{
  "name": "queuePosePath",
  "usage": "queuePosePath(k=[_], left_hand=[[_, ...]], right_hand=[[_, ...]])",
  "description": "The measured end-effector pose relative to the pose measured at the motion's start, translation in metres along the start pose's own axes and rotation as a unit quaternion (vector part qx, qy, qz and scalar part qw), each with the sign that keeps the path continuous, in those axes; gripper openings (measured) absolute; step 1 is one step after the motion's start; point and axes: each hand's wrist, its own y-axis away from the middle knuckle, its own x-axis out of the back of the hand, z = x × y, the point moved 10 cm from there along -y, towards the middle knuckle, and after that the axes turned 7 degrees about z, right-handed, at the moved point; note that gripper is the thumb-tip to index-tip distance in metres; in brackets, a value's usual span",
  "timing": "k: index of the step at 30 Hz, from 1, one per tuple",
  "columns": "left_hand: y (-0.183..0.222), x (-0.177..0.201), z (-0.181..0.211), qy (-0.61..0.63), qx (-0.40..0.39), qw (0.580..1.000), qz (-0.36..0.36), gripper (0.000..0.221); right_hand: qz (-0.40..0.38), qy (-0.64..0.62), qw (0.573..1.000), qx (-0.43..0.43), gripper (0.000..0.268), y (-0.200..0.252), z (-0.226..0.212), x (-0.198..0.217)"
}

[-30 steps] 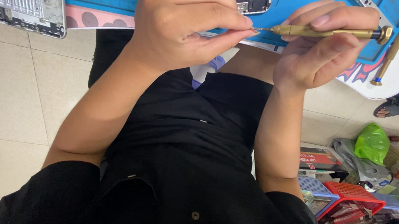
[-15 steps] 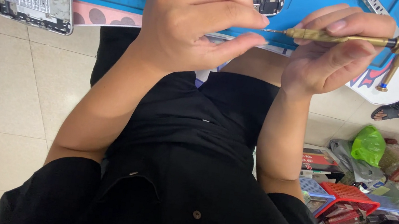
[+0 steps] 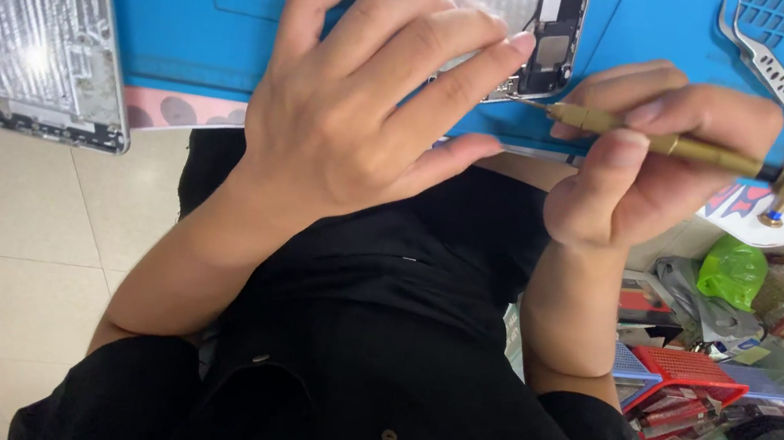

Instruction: Replacing internal components or servicing the chassis of a mobile phone.

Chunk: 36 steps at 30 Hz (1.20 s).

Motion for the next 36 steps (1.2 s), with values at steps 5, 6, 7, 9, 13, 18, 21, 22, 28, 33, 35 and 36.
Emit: queuePosePath(k=[5, 6, 7, 9, 13, 18, 21, 22, 28, 33, 35, 36], left_hand=[[-0.005, -0.004, -0.003, -0.04, -0.005, 0.999, 0.004, 0.05], [-0.007, -0.005, -0.004, -0.038, -0.004, 0.999, 0.0, 0.05], [-0.009, -0.005, -0.003, -0.044, -0.01, 0.999, 0.0, 0.045], [-0.009, -0.007, -0.003, -0.046, -0.013, 0.999, -0.006, 0.041], [-0.013, -0.006, -0.006, -0.033, -0.005, 0.999, 0.014, 0.033], [-0.016, -0.007, -0.009, -0.032, -0.005, 0.999, 0.019, 0.03], [-0.015, -0.008, -0.01, -0.028, -0.001, 0.999, 0.019, 0.028], [-0.014, -0.007, -0.01, -0.024, 0.001, 0.999, 0.023, 0.027], [-0.013, -0.007, -0.012, -0.018, 0.001, 1.0, 0.015, 0.025], [-0.012, -0.007, -0.014, -0.007, 0.01, 1.0, 0.02, 0.027], [-0.011, -0.008, -0.014, -0.003, 0.013, 1.0, 0.021, 0.026], [-0.011, -0.008, -0.015, -0.003, 0.014, 1.0, 0.02, 0.026]], right_hand=[[0.066, 0.037, 0.996, 0.051, 0.037, 0.009, -0.001, 0.005], [0.068, 0.038, 0.996, 0.047, 0.037, 0.006, -0.003, 0.005], [0.041, 0.077, 0.995, 0.057, 0.036, 0.003, -0.008, -0.002], [0.013, 0.118, 0.991, 0.06, 0.035, 0.001, -0.008, -0.009], [0.023, 0.107, 0.989, 0.1, 0.039, 0.003, -0.011, -0.008], [0.011, 0.148, 0.988, 0.05, 0.042, 0.008, -0.005, -0.008], [0.008, 0.121, 0.99, 0.076, 0.041, 0.009, -0.002, -0.008], [0.018, 0.12, 0.988, 0.099, 0.04, 0.009, -0.005, -0.008], [0.001, 0.115, 0.985, 0.129, 0.037, 0.009, -0.006, -0.007], [0.01, 0.087, 0.986, 0.144, 0.036, 0.012, -0.004, -0.005], [0.0, 0.099, 0.982, 0.16, 0.035, 0.013, -0.005, -0.005], [0.0, 0.099, 0.982, 0.159, 0.035, 0.012, -0.003, -0.004]])
